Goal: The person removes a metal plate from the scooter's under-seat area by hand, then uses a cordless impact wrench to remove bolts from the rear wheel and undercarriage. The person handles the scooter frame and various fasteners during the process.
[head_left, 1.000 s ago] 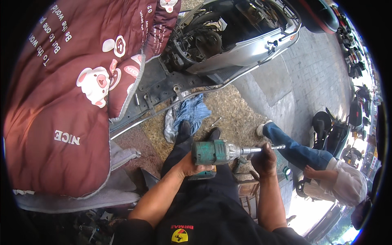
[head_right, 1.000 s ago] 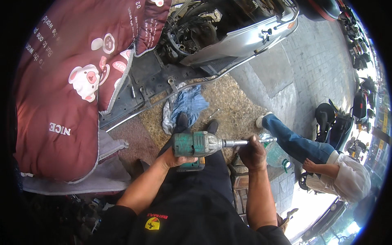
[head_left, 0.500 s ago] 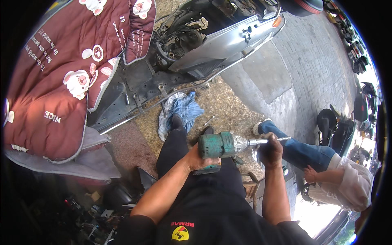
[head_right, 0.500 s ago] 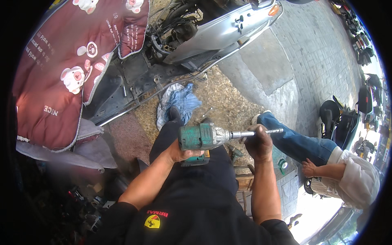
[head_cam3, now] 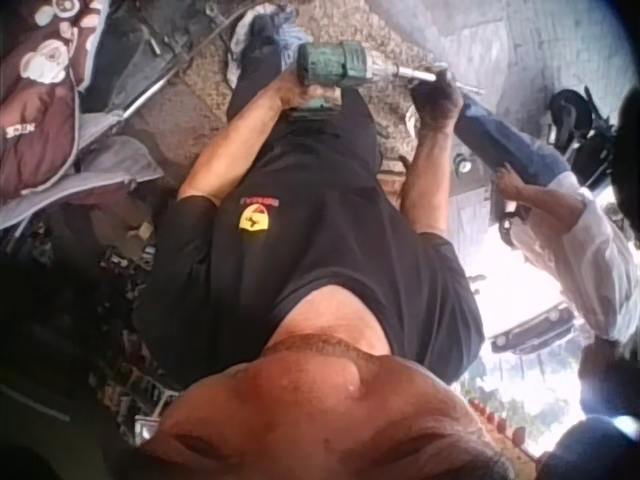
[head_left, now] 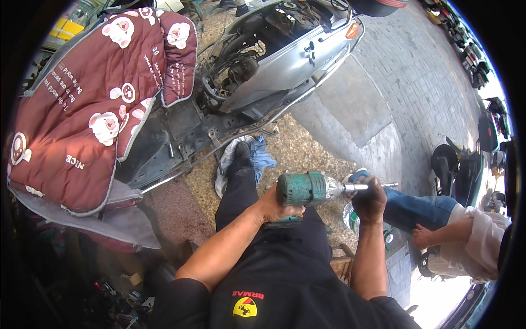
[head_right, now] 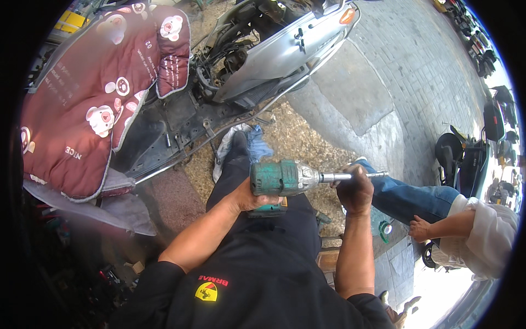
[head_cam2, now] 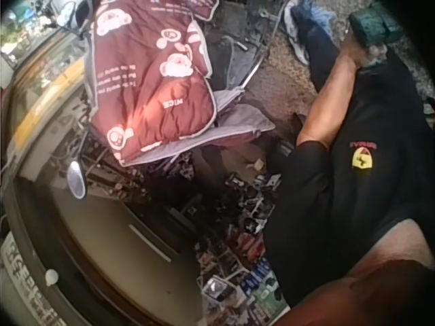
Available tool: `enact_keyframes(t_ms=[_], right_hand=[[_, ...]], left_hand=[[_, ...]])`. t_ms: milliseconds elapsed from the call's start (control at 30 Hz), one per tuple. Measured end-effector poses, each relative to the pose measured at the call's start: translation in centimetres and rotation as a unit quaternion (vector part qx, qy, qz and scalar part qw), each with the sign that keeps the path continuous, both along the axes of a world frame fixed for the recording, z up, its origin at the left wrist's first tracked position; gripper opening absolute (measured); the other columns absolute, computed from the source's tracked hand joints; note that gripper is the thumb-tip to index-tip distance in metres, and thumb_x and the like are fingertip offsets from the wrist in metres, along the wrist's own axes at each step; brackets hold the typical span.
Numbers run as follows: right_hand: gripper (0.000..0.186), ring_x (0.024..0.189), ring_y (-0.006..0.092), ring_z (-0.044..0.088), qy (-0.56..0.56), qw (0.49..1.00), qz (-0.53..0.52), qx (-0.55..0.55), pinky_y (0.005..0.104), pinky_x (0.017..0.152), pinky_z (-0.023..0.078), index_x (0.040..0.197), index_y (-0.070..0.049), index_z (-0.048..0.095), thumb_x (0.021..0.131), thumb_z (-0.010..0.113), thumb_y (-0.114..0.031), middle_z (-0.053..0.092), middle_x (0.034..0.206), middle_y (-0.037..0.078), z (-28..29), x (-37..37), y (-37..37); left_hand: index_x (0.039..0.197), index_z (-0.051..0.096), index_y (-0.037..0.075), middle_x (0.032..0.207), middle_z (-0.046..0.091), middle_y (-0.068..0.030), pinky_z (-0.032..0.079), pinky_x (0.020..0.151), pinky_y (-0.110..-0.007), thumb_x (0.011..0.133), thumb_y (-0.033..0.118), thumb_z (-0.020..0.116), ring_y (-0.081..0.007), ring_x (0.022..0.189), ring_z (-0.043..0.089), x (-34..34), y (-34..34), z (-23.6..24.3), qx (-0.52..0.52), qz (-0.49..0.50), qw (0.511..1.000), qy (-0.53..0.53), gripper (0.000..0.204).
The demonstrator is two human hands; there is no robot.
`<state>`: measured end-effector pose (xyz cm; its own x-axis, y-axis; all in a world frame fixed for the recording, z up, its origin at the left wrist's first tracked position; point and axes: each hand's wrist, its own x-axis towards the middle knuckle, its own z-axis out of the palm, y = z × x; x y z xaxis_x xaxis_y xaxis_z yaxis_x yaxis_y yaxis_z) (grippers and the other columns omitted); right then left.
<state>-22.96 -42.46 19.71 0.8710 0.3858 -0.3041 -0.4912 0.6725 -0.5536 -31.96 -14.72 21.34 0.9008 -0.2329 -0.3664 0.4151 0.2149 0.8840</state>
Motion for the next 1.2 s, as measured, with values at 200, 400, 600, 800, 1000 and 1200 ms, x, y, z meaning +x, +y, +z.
enact_keyframes(t_ms=[200, 400, 600, 800, 1000, 1200], right_hand=[[0.027, 0.071, 0.0298, 0.063, 0.001, 1.000, 0.012, -0.013, 0.0449, 0.071, 0.052, 0.094, -0.002, 0.062, 0.097, 0.053, -0.027, 0.064, 0.083, 0.016, 0.2, 0.2, 0.1], [0.027, 0.070, 0.0285, 0.063, 0.006, 0.999, 0.027, -0.025, 0.0420, 0.070, 0.051, 0.093, -0.002, 0.061, 0.097, 0.052, -0.027, 0.063, 0.086, 0.015, 1.4, -0.2, 0.6], [0.026, 0.072, 0.0279, 0.062, -0.011, 0.999, 0.032, -0.021, 0.0418, 0.070, 0.051, 0.094, -0.003, 0.062, 0.097, 0.054, -0.028, 0.064, 0.089, 0.015, 2.0, 0.1, 0.8], [0.023, 0.073, 0.0289, 0.063, 0.011, 0.999, 0.045, -0.024, 0.0430, 0.070, 0.051, 0.095, -0.004, 0.062, 0.097, 0.054, -0.025, 0.065, 0.090, 0.016, 3.1, 0.1, 1.7], [0.028, 0.073, 0.0294, 0.062, 0.046, 0.997, 0.060, -0.035, 0.0417, 0.069, 0.051, 0.095, -0.002, 0.063, 0.096, 0.056, -0.029, 0.065, 0.085, 0.016, 4.5, -0.1, 4.7], [0.029, 0.072, 0.0293, 0.066, 0.074, 0.992, 0.080, -0.060, 0.0395, 0.066, 0.054, 0.098, -0.002, 0.066, 0.096, 0.057, -0.029, 0.069, 0.086, 0.015, 3.9, 0.0, 8.2]], left_hand=[[0.108, 0.063, 0.003, 0.096, 0.069, -0.0075, 0.052, 0.083, -0.034, 0.072, 0.011, 0.075, -0.0167, 0.090, 0.064, -0.7, -0.4, 0.0, -0.052, 0.018, 0.998, 0.019, 0.039], [0.112, 0.063, 0.004, 0.099, 0.068, -0.0053, 0.052, 0.084, -0.034, 0.072, 0.018, 0.077, -0.0152, 0.092, 0.063, -1.8, -0.2, 0.6, -0.043, 0.029, 0.998, 0.032, 0.044], [0.113, 0.063, 0.004, 0.100, 0.067, -0.0038, 0.052, 0.084, -0.033, 0.072, 0.043, 0.083, -0.0116, 0.091, 0.063, -1.4, 0.2, 0.8, -0.067, 0.029, 0.997, 0.002, 0.060], [0.112, 0.062, 0.003, 0.097, 0.066, -0.0025, 0.052, 0.082, -0.033, 0.073, 0.045, 0.081, -0.0116, 0.090, 0.061, -2.1, 1.5, 1.7, -0.037, 0.032, 0.998, -0.046, 0.061], [0.113, 0.063, 0.003, 0.099, 0.067, -0.0032, 0.051, 0.083, -0.034, 0.072, 0.028, 0.078, -0.0129, 0.091, 0.061, -3.8, 3.5, 3.9, -0.031, 0.057, 0.998, 0.018, 0.050], [0.116, 0.064, 0.005, 0.101, 0.069, -0.0057, 0.052, 0.081, -0.034, 0.075, 0.016, 0.072, -0.0146, 0.090, 0.062, -4.6, 5.8, 3.2, -0.099, 0.097, 0.986, 0.090, 0.043]])
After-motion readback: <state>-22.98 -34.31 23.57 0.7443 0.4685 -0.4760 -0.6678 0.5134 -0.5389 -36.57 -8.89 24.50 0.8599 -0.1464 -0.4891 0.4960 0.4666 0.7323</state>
